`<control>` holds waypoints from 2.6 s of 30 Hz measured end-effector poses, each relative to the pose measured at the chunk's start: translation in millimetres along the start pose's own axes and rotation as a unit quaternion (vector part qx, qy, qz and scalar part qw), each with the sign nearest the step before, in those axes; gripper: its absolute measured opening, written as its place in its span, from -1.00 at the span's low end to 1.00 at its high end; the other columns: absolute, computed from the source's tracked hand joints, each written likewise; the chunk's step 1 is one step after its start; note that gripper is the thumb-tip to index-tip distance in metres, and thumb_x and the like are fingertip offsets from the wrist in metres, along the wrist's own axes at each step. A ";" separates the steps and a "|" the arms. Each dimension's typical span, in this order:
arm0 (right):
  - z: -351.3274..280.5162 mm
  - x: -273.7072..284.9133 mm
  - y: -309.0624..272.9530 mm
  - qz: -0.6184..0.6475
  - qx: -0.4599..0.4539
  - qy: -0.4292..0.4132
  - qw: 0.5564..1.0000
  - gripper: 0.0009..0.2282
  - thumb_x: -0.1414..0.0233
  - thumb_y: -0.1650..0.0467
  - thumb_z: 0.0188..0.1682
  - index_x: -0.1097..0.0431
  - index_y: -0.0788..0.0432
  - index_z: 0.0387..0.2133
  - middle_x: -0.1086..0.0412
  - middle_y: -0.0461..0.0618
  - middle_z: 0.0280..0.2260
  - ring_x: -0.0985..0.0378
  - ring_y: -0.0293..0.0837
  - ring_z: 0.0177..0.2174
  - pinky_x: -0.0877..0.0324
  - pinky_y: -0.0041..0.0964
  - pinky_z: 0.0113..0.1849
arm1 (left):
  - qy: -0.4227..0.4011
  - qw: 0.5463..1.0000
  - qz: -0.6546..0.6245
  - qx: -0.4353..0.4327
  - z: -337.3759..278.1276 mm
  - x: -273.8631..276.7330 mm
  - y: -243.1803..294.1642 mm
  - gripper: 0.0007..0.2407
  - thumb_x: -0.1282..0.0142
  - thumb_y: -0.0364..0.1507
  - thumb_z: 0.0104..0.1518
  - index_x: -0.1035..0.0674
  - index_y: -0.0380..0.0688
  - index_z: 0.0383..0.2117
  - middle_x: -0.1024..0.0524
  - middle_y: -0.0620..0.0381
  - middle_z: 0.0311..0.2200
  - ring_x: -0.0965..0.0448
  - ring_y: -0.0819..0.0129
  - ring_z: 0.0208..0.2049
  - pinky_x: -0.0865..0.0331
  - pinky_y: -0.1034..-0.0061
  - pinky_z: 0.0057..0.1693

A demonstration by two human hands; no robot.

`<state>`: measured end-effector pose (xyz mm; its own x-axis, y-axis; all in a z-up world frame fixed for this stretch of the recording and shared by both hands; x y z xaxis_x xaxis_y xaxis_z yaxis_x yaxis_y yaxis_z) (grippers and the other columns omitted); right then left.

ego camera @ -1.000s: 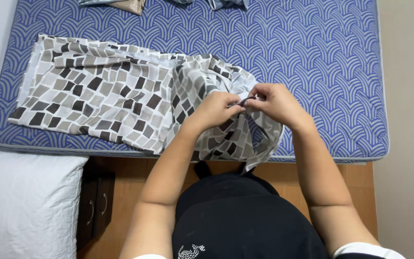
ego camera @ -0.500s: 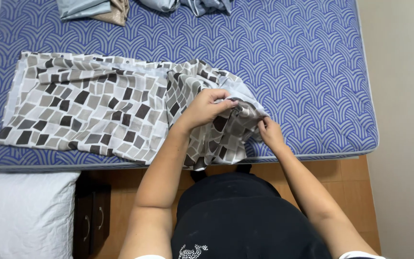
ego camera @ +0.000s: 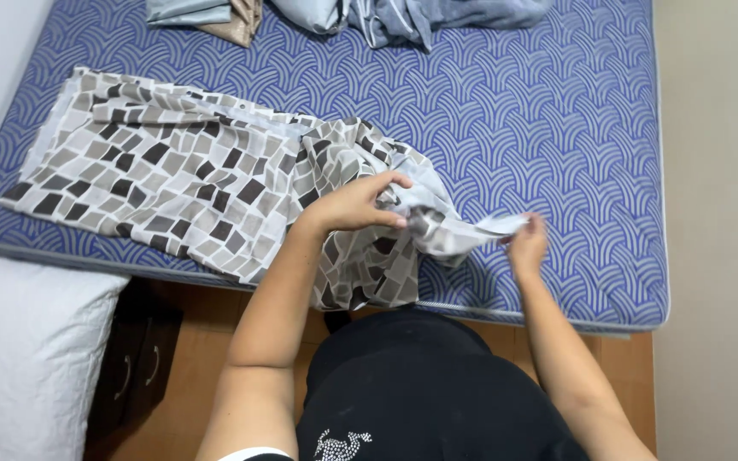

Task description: The person folds a patterned sheet on a mattress, smoothing and aligning the fabric by hand. The folded sheet is then placed on a nearby shelf with other folded items.

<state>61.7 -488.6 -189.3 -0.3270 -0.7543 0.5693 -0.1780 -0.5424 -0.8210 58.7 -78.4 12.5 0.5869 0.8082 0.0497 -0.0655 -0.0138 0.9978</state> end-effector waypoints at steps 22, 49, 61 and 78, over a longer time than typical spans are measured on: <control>-50.6 6.6 -184.5 0.110 0.386 -0.394 0.827 -0.81 -0.11 0.63 -0.10 -0.53 0.25 -0.25 -0.53 0.03 -0.28 -0.63 -0.15 -0.31 -0.50 -0.33 -0.28 | 0.476 0.826 0.219 0.207 17.9 -81.7 -93.6 -0.69 -0.42 -0.28 0.01 -0.61 -0.33 -0.39 -0.62 -0.17 -0.47 -0.63 0.07 -0.44 -0.44 0.32 -0.25; -29.3 172.5 -62.0 0.131 0.249 -0.443 0.851 -0.88 -0.08 0.55 0.02 -0.53 0.34 -0.22 -0.54 -0.04 -0.44 -0.58 -0.32 -0.42 -0.45 -0.45 -0.33 | 0.492 0.806 0.319 -0.079 35.4 -410.9 -14.0 -0.72 -0.07 -0.52 0.03 -0.56 -0.13 -0.09 -0.50 0.00 -0.18 -0.54 -0.03 -0.16 -0.41 0.13 0.00; 82.6 278.0 -18.6 0.165 0.232 -0.504 0.815 -0.89 -0.07 0.54 0.04 -0.53 0.34 -0.25 -0.54 -0.07 -0.42 -0.58 -0.32 -0.44 -0.47 -0.45 -0.35 | 0.654 0.602 0.456 -0.043 153.3 -534.8 -21.5 -0.79 -0.17 -0.49 -0.02 -0.61 -0.10 -0.23 -0.44 -0.03 -0.02 -0.46 -0.04 0.00 -0.28 0.15 0.10; 233.3 311.8 7.3 0.191 0.199 -0.547 0.790 -0.90 -0.09 0.51 0.07 -0.49 0.36 -0.23 -0.53 -0.03 -0.41 -0.58 -0.29 -0.47 -0.46 -0.44 -0.39 | 0.543 0.510 -0.633 -0.211 320.2 -495.5 -261.8 -0.93 -0.05 -0.48 0.04 -0.55 -0.20 -0.43 -0.49 0.08 -0.48 -0.47 0.24 -0.42 -0.34 0.39 -0.23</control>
<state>174.9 -814.0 -7.8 0.7507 -0.6415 0.1579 0.1166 -0.1066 -0.9874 43.4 -663.8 -259.0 -0.4030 -0.1359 -0.9051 -0.4921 0.8660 0.0891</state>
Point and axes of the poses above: each hand's wrist, its own z-axis towards the middle knuckle, its own x-axis out of the back of the hand, y = z × x, the point moved 6 cm from there along z, towards the middle knuckle
